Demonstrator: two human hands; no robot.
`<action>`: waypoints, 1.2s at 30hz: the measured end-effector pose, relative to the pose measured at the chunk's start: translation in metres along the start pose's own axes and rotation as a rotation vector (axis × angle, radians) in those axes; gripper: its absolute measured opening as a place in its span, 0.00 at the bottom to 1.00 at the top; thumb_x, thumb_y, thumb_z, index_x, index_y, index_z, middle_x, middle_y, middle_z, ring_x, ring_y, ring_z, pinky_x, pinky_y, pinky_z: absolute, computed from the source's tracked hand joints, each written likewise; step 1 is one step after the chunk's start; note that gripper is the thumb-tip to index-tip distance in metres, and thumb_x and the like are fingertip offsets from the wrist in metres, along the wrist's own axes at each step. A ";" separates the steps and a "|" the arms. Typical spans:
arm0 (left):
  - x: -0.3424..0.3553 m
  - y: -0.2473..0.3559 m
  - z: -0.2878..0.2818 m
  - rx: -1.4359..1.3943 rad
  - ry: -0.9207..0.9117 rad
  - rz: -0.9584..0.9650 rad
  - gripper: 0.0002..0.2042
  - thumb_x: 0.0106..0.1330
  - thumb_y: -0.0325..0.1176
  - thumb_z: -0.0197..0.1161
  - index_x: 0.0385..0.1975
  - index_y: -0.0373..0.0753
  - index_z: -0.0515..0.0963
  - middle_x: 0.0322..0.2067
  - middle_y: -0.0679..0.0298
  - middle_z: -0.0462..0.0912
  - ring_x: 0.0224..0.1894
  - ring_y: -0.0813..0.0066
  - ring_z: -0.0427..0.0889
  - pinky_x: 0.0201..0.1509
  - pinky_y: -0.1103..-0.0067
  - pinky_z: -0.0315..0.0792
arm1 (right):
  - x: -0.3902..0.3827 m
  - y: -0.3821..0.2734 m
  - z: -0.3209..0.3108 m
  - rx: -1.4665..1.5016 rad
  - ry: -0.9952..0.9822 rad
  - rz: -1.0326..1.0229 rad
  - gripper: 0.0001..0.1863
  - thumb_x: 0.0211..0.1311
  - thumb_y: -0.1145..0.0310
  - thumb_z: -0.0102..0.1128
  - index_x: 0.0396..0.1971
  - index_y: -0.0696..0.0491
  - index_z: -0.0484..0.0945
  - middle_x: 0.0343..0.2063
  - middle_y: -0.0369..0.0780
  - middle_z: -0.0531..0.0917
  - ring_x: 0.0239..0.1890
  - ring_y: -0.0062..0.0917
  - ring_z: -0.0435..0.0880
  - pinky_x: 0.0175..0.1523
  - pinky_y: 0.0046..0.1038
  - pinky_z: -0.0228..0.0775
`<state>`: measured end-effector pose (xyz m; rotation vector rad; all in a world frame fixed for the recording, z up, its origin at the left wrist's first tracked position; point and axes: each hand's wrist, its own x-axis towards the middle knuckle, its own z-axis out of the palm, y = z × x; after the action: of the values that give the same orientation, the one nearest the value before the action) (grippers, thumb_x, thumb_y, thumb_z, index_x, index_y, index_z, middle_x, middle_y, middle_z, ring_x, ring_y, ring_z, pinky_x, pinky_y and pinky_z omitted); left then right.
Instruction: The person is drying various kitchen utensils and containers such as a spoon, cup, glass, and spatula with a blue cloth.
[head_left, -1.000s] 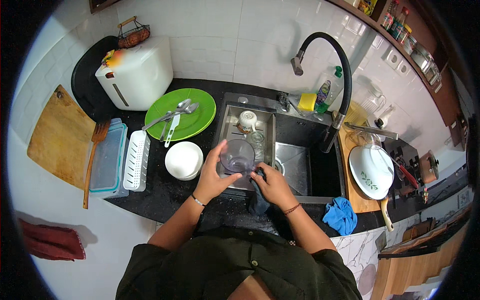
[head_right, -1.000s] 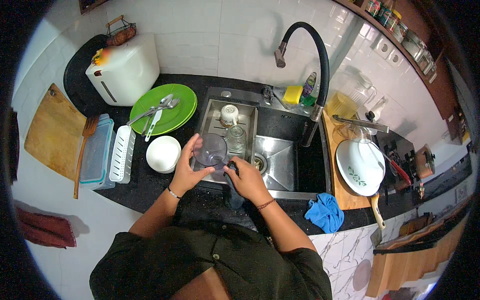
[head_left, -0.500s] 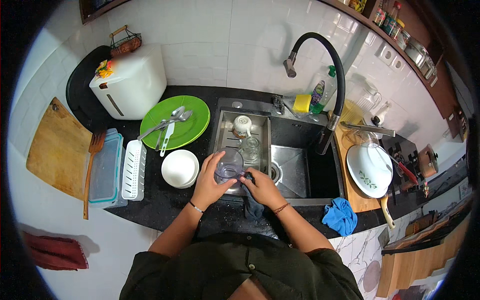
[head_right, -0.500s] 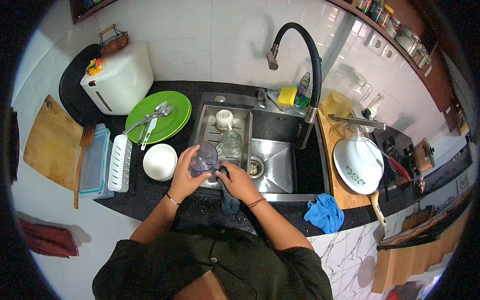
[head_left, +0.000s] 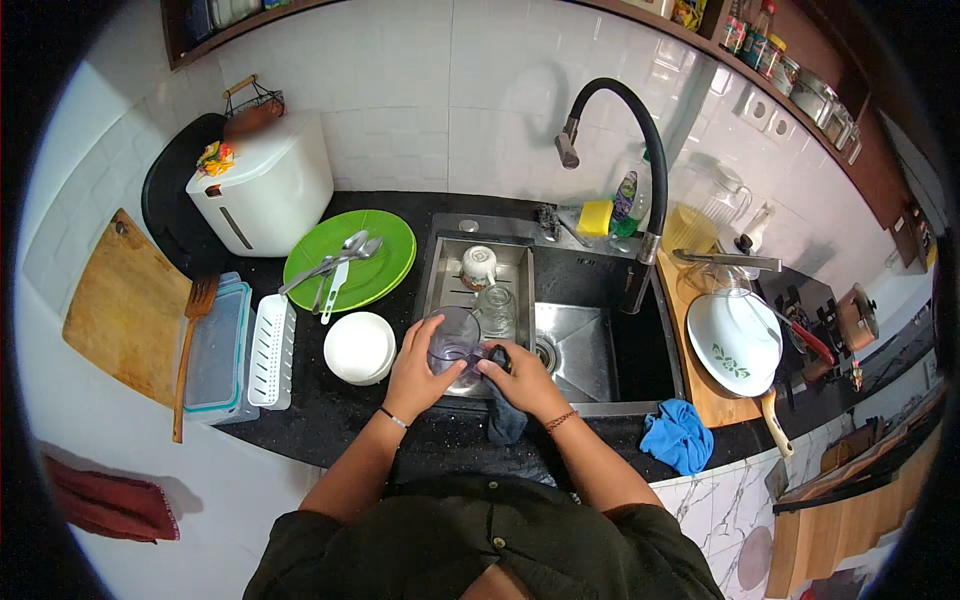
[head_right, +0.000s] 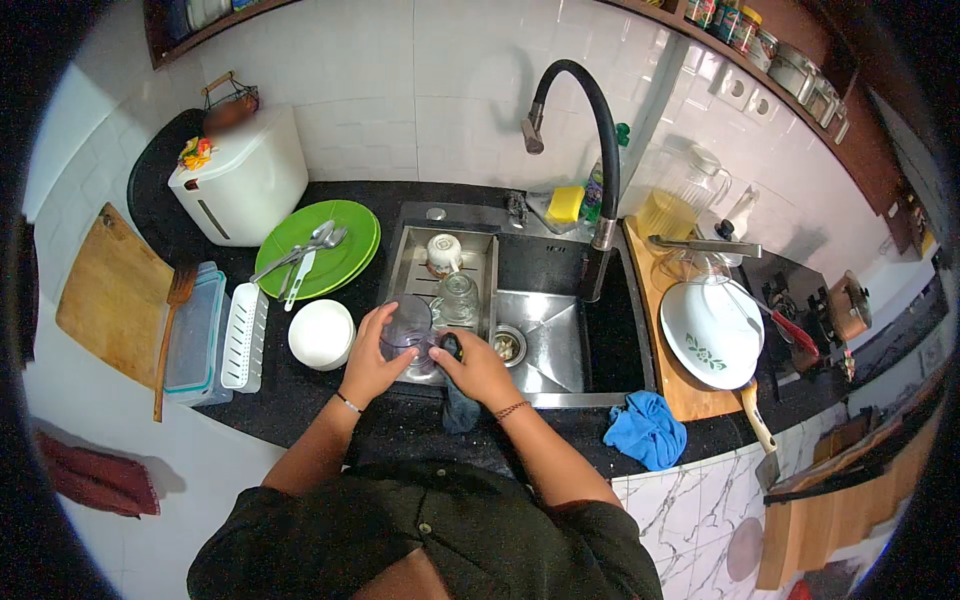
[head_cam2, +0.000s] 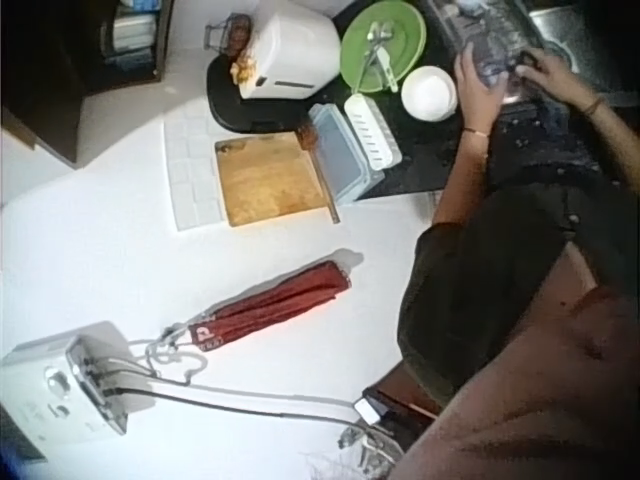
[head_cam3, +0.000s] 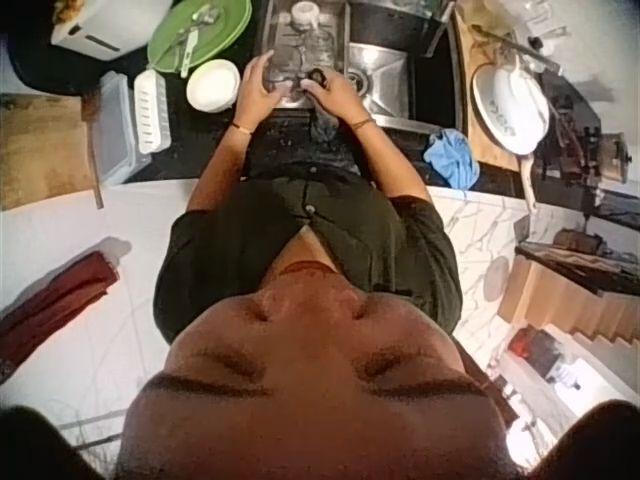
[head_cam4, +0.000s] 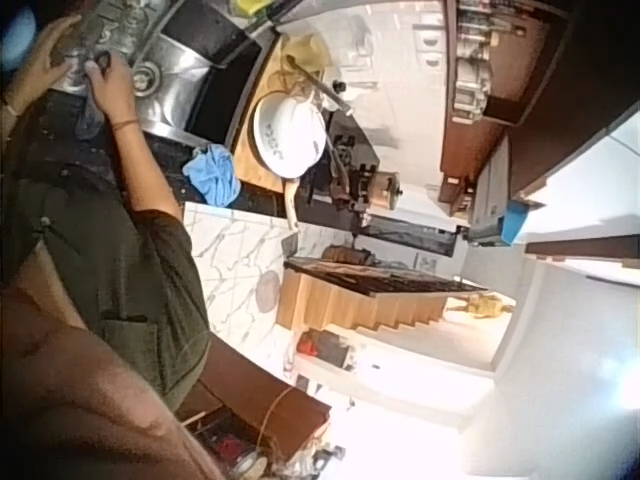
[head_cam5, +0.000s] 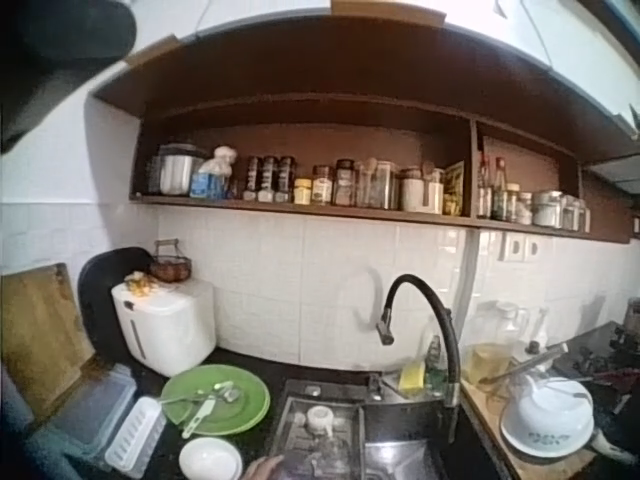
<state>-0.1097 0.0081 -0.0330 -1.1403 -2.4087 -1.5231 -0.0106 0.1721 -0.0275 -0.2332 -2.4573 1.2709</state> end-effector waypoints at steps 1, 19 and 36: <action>0.000 -0.001 -0.001 0.028 -0.010 0.004 0.32 0.46 0.35 0.69 0.53 0.39 0.64 0.52 0.49 0.65 0.55 0.52 0.66 0.57 0.70 0.63 | -0.002 -0.005 -0.006 0.007 -0.003 -0.010 0.18 0.55 0.59 0.59 0.38 0.58 0.73 0.30 0.51 0.79 0.32 0.42 0.78 0.38 0.32 0.68; 0.033 0.115 0.075 -0.003 -0.016 0.109 0.35 0.53 0.32 0.61 0.62 0.37 0.53 0.61 0.45 0.52 0.64 0.50 0.53 0.65 0.68 0.51 | -0.112 0.062 -0.158 -0.346 -0.173 0.041 0.22 0.53 0.51 0.57 0.34 0.57 0.75 0.32 0.49 0.79 0.35 0.43 0.78 0.38 0.37 0.70; 0.092 -0.001 0.141 0.544 0.120 -0.610 0.42 0.41 0.45 0.71 0.58 0.43 0.57 0.48 0.47 0.71 0.53 0.46 0.67 0.56 0.63 0.63 | -0.115 0.076 -0.155 -0.151 -0.103 -0.067 0.21 0.53 0.53 0.58 0.35 0.58 0.75 0.32 0.47 0.79 0.35 0.42 0.78 0.38 0.34 0.70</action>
<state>-0.1323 0.1713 -0.0660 -0.2130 -2.9520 -0.8613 0.1548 0.2981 -0.0355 -0.1256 -2.6282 1.0965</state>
